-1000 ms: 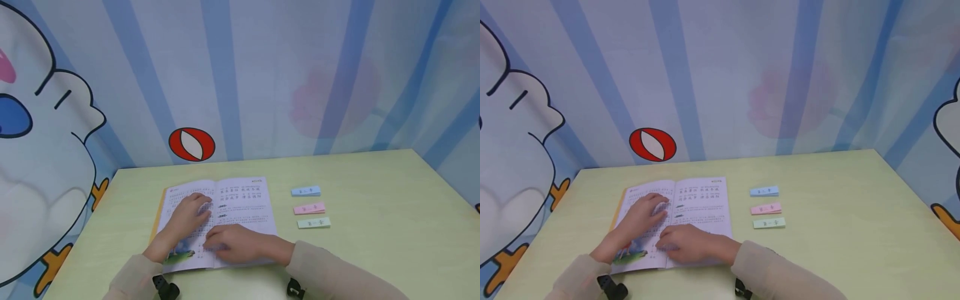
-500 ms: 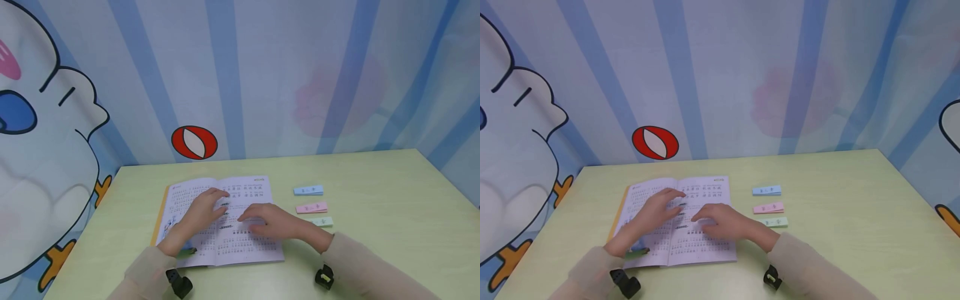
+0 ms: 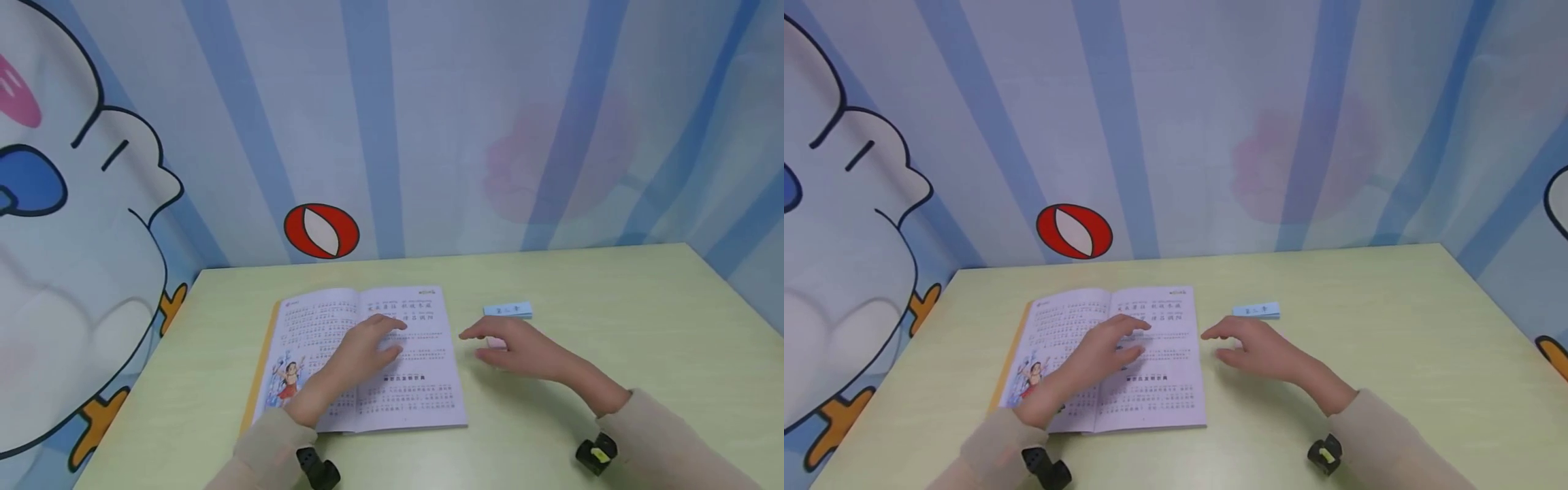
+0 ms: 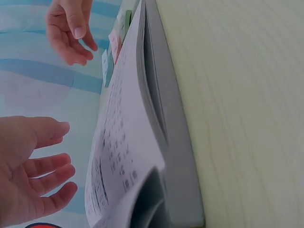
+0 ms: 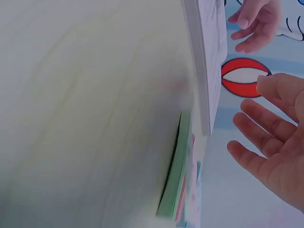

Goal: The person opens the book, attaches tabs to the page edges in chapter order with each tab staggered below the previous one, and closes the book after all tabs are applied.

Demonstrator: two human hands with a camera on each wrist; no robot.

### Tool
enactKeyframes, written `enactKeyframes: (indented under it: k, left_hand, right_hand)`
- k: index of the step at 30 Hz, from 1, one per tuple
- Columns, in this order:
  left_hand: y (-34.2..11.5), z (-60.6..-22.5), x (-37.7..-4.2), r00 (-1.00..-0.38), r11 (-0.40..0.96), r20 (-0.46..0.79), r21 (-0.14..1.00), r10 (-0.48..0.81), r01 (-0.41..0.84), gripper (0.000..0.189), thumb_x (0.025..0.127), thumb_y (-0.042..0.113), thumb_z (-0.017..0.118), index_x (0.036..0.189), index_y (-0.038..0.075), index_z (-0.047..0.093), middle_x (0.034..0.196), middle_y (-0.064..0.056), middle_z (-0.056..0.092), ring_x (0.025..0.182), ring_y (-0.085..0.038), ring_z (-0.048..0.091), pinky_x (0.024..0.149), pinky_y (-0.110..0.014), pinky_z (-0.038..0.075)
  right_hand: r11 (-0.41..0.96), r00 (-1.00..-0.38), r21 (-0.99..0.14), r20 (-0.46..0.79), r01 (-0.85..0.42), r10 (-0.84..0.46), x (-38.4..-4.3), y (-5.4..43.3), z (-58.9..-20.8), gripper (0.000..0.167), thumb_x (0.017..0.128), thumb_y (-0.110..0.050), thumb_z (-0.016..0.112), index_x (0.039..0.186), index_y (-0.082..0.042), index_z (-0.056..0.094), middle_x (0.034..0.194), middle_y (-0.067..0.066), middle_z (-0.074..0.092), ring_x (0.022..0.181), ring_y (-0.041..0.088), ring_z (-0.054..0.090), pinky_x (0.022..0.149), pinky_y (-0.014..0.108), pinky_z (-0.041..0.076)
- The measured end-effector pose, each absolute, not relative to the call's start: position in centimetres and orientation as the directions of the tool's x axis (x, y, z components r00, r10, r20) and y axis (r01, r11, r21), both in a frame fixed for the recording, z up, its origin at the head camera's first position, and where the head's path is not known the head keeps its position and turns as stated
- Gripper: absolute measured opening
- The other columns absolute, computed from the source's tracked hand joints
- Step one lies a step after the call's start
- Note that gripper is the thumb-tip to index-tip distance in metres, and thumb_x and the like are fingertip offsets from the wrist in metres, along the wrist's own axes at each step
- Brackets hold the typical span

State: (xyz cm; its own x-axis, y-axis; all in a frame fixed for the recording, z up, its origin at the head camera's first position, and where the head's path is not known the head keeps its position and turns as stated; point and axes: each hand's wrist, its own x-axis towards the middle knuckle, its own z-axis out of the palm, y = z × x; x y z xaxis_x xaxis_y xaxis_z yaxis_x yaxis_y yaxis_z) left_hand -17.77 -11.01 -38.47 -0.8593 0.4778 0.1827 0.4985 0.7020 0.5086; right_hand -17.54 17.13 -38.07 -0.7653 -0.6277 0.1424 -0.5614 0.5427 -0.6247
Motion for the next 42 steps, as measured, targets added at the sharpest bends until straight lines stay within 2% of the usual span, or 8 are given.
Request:
enactKeyframes:
  k: [9, 18, 21, 27, 36, 42]
  left_hand:
    - [-8.9, -38.5, -17.5, -0.816, 0.645, 0.182, 0.530, 0.548, 0.551, 0.034, 0.088, 0.013, 0.064, 0.121, 0.007, 0.059, 0.119, -0.007, 0.058, 0.110, -0.021, 0.055, 0.093, -0.035, 0.045]
    - [-6.2, -39.0, -17.0, -0.791, 0.607, 0.146, 0.563, 0.595, 0.561, 0.035, 0.089, 0.013, 0.063, 0.123, 0.008, 0.058, 0.121, -0.005, 0.058, 0.111, -0.016, 0.055, 0.092, -0.027, 0.045]
    - [-5.2, -39.2, -17.0, -0.780, 0.595, 0.135, 0.572, 0.611, 0.564, 0.036, 0.088, 0.013, 0.064, 0.123, 0.009, 0.059, 0.118, -0.003, 0.060, 0.106, -0.013, 0.057, 0.089, -0.023, 0.045]
    - [-3.3, -39.6, -17.2, -0.755, 0.571, 0.121, 0.581, 0.644, 0.580, 0.036, 0.086, 0.013, 0.066, 0.122, 0.008, 0.060, 0.112, -0.005, 0.062, 0.094, -0.013, 0.059, 0.080, -0.017, 0.045]
    - [-1.0, -40.2, -17.7, -0.737, 0.566, 0.069, 0.594, 0.672, 0.571, 0.037, 0.084, 0.015, 0.069, 0.120, 0.009, 0.061, 0.106, -0.003, 0.063, 0.094, -0.010, 0.057, 0.079, -0.018, 0.044]
    - [0.2, -40.5, -17.9, -0.733, 0.590, 0.077, 0.540, 0.675, 0.600, 0.037, 0.082, 0.015, 0.071, 0.117, 0.008, 0.063, 0.100, -0.003, 0.063, 0.088, -0.008, 0.055, 0.078, -0.016, 0.043]
  right_hand:
    - [0.589, -0.777, -0.576, 0.138, -0.567, -0.614, -16.7, 20.9, -38.9, 0.028, 0.087, -0.008, 0.064, 0.115, -0.004, 0.064, 0.111, 0.005, 0.064, 0.099, 0.021, 0.060, 0.079, 0.037, 0.051]
    - [0.639, -0.802, -0.529, 0.147, -0.559, -0.579, -16.5, 22.2, -39.1, 0.030, 0.084, -0.007, 0.067, 0.114, -0.003, 0.064, 0.109, 0.006, 0.065, 0.098, 0.024, 0.061, 0.080, 0.041, 0.050]
    - [0.650, -0.805, -0.515, 0.146, -0.558, -0.576, -16.6, 22.6, -39.1, 0.030, 0.083, -0.007, 0.068, 0.113, -0.003, 0.064, 0.107, 0.006, 0.065, 0.096, 0.023, 0.061, 0.080, 0.041, 0.050]
    - [0.660, -0.824, -0.546, 0.105, -0.516, -0.557, -16.8, 23.1, -39.3, 0.030, 0.082, -0.007, 0.069, 0.111, -0.004, 0.065, 0.106, 0.004, 0.065, 0.094, 0.020, 0.059, 0.078, 0.035, 0.050]
    - [0.647, -0.814, -0.556, 0.097, -0.522, -0.573, -16.9, 23.7, -39.3, 0.032, 0.081, -0.011, 0.071, 0.111, -0.003, 0.064, 0.105, 0.004, 0.065, 0.095, 0.022, 0.059, 0.080, 0.037, 0.049]
    - [0.646, -0.809, -0.553, 0.091, -0.526, -0.580, -16.9, 24.1, -39.3, 0.032, 0.079, -0.009, 0.073, 0.109, -0.002, 0.065, 0.103, 0.005, 0.065, 0.093, 0.022, 0.060, 0.079, 0.036, 0.049]
